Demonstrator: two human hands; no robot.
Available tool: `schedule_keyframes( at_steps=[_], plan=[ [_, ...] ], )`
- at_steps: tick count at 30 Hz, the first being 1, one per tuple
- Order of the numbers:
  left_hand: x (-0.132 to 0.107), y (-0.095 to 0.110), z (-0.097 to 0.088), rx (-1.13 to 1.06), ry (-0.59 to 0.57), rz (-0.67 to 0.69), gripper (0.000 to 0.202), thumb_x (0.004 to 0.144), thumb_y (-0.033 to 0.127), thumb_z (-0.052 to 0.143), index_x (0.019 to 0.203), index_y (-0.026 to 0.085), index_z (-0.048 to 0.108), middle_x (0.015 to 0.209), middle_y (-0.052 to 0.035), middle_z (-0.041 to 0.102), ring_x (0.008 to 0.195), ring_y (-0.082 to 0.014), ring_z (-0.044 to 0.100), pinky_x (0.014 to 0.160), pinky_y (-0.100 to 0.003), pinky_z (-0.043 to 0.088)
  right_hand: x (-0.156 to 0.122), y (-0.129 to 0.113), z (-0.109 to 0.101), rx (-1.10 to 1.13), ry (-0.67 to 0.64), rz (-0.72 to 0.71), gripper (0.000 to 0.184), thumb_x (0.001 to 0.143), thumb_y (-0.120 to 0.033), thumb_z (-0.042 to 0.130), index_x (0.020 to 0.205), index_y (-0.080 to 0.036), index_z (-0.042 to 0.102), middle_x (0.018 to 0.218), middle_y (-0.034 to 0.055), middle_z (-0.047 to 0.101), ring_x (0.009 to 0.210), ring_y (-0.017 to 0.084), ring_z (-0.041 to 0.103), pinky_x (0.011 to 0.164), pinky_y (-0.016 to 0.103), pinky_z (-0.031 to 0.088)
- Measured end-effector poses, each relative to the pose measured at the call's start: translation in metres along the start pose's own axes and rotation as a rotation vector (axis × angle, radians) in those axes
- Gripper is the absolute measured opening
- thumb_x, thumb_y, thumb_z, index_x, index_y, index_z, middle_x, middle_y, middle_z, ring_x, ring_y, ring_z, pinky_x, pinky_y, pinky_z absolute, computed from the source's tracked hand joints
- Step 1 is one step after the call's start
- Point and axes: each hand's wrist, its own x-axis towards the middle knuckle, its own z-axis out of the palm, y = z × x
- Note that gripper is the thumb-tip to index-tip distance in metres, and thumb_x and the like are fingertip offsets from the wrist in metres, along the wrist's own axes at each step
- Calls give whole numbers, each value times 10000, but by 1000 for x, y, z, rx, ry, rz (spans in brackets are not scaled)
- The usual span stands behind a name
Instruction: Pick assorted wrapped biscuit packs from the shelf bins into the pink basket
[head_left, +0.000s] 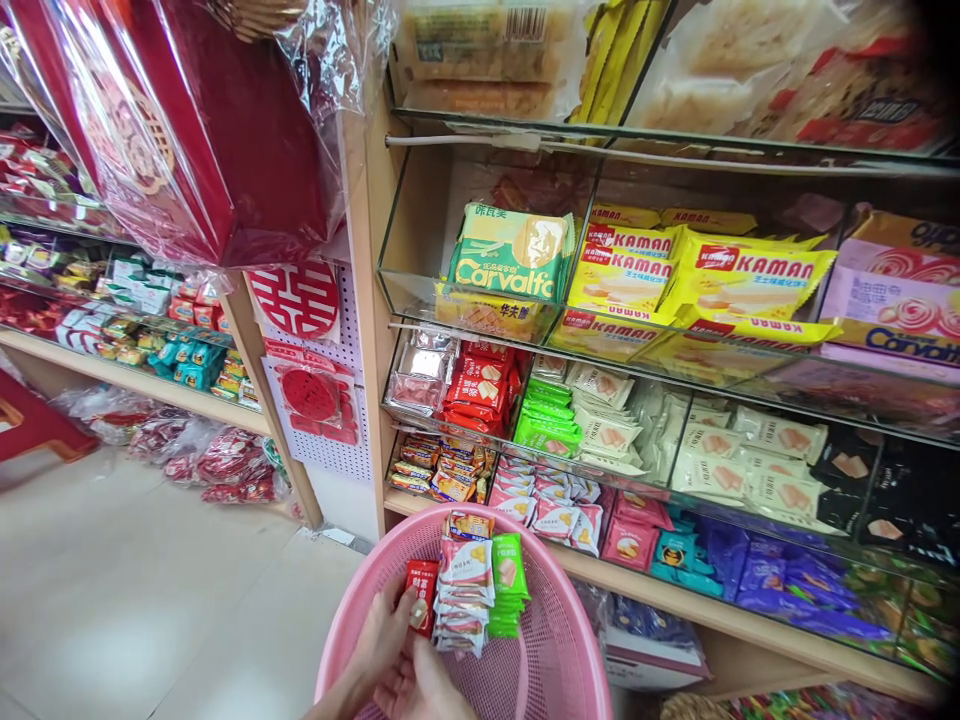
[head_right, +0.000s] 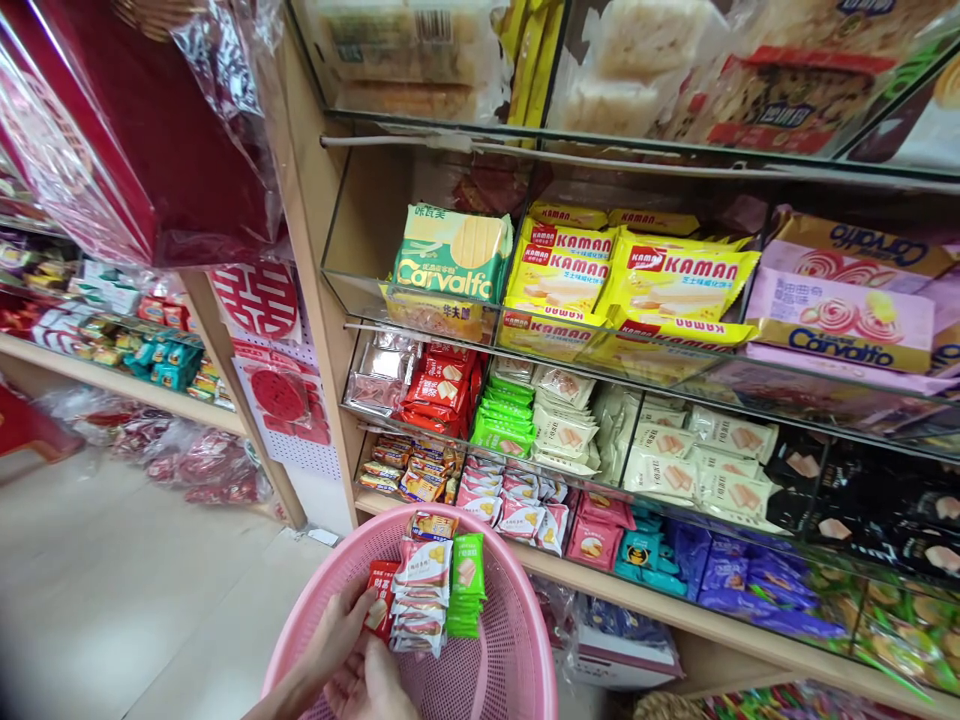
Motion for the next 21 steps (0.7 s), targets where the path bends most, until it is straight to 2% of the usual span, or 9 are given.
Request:
schedule_keyframes(
  at_steps=[2, 7, 12, 16, 21],
  plan=[
    [1, 1, -1, -5, -4, -2, 338, 762, 396, 518, 964, 158, 651, 970, -80, 716, 966, -272, 620, 851, -347, 463, -1, -1, 1, 79, 18, 56, 165, 727, -259, 631, 622, -171, 539, 580, 15, 602, 523, 123, 570, 515, 226, 445],
    [7, 1, -1, -16, -24, 18, 359, 769, 393, 514, 1003, 157, 653, 1002, -74, 710, 982, -264, 612, 877, -345, 454, -1, -5, 5, 137, -18, 51, 149, 758, -209, 581, 621, -159, 551, 560, 11, 601, 513, 115, 563, 495, 205, 427],
    [12, 1, 0, 3, -8, 14, 280, 755, 365, 527, 899, 170, 668, 913, -65, 715, 912, -267, 618, 838, -349, 450, 5, 0, 7, 130, 18, 72, 244, 826, -199, 482, 600, -144, 555, 548, 25, 598, 490, 103, 561, 487, 193, 415],
    [17, 6, -1, -28, -38, 2, 256, 747, 376, 546, 856, 184, 676, 858, -49, 718, 910, -257, 619, 797, -314, 460, 6, 3, 7, 118, 13, 61, 192, 786, -164, 506, 599, -145, 548, 560, 21, 596, 488, 98, 565, 510, 195, 420],
    [20, 14, -1, -107, -46, -78, 218, 698, 395, 612, 723, 186, 668, 707, -41, 702, 786, -259, 631, 761, -328, 470, 1, 0, 9, 107, 45, 76, 157, 769, -153, 520, 617, -151, 558, 556, 16, 594, 495, 104, 573, 519, 202, 430]
  ],
)
